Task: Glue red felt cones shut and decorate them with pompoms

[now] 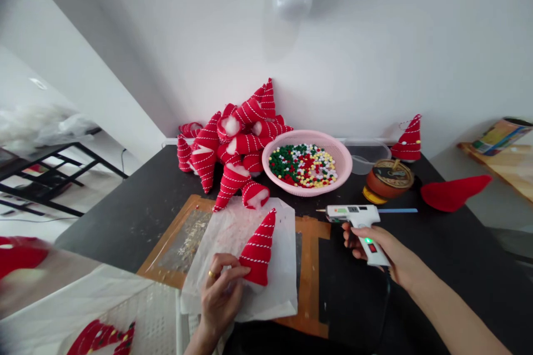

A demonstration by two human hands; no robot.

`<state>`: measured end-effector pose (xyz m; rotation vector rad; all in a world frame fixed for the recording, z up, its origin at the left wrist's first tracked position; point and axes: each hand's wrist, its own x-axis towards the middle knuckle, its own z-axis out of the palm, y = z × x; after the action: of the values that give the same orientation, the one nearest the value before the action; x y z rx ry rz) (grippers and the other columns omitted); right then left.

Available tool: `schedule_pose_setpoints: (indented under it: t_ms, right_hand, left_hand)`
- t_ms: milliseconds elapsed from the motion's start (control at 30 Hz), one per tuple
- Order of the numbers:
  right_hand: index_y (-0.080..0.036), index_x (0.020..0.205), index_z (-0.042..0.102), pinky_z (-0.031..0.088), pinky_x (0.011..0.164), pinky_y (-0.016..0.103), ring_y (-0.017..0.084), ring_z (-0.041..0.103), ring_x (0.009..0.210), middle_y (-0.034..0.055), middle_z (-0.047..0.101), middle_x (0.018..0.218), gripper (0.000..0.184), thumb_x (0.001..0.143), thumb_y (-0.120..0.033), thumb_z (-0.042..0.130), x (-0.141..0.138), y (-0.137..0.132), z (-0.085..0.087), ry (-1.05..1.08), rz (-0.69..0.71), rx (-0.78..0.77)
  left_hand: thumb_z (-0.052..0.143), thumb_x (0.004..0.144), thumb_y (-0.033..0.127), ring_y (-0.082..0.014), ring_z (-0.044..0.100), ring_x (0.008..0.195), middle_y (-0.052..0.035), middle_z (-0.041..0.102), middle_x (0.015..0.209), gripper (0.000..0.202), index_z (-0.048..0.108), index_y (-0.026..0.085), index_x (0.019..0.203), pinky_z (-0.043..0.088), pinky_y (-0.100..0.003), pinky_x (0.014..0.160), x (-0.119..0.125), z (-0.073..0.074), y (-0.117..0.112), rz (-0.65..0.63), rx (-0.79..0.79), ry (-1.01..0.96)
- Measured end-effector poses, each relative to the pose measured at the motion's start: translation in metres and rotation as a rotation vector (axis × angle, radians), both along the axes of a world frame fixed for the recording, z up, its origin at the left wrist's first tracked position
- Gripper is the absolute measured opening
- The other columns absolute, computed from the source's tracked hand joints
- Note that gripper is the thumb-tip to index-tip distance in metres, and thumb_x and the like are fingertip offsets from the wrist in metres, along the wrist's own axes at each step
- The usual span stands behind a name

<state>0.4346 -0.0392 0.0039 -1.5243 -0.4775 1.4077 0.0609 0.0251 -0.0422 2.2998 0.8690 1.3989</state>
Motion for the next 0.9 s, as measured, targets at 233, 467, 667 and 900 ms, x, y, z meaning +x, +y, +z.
schedule_pose_setpoints:
  t_ms: [233,467,667,900]
  right_hand:
    - [-0.017,0.096,0.069,0.062,0.081,0.034,0.025,0.076,0.088,0.0122,0.079,0.097,0.026,0.082,-0.037,0.077,0.016,0.004,0.000,0.015,0.137,-0.088]
    - [-0.024,0.057,0.051,0.042,0.044,0.031,0.022,0.060,0.042,0.0019,0.059,0.046,0.053,0.083,-0.068,0.064,0.050,0.004,-0.027,-0.805,0.456,-0.243]
    - [-0.024,0.054,0.058,0.028,0.052,0.031,0.027,0.065,0.062,0.0058,0.068,0.063,0.052,0.087,-0.064,0.057,0.047,0.011,0.004,-1.287,0.540,-0.229]
    - [-0.023,0.065,0.052,0.029,0.051,0.027,0.016,0.051,0.054,-0.0021,0.053,0.057,0.046,0.095,-0.057,0.053,0.009,0.034,0.050,-1.115,0.598,0.158]
  left_hand:
    - [0.053,0.086,0.003,-0.0177,0.060,0.085,-0.0042,0.058,0.089,0.027,0.070,0.022,0.095,0.053,-0.028,0.072,0.000,0.003,0.003,0.027,0.038,0.012]
    - [0.054,0.086,0.006,-0.0188,0.062,0.080,-0.0047,0.059,0.086,0.024,0.069,0.022,0.095,0.054,-0.029,0.069,-0.005,-0.003,0.007,0.008,0.061,0.019]
    - [0.054,0.086,0.005,-0.0183,0.061,0.082,-0.0050,0.059,0.089,0.024,0.069,0.021,0.096,0.054,-0.029,0.070,-0.004,-0.002,0.006,0.018,0.053,0.039]
    - [0.053,0.087,0.005,-0.0174,0.061,0.082,-0.0038,0.059,0.089,0.026,0.071,0.023,0.095,0.053,-0.029,0.070,0.002,0.007,0.002,0.055,-0.009,0.031]
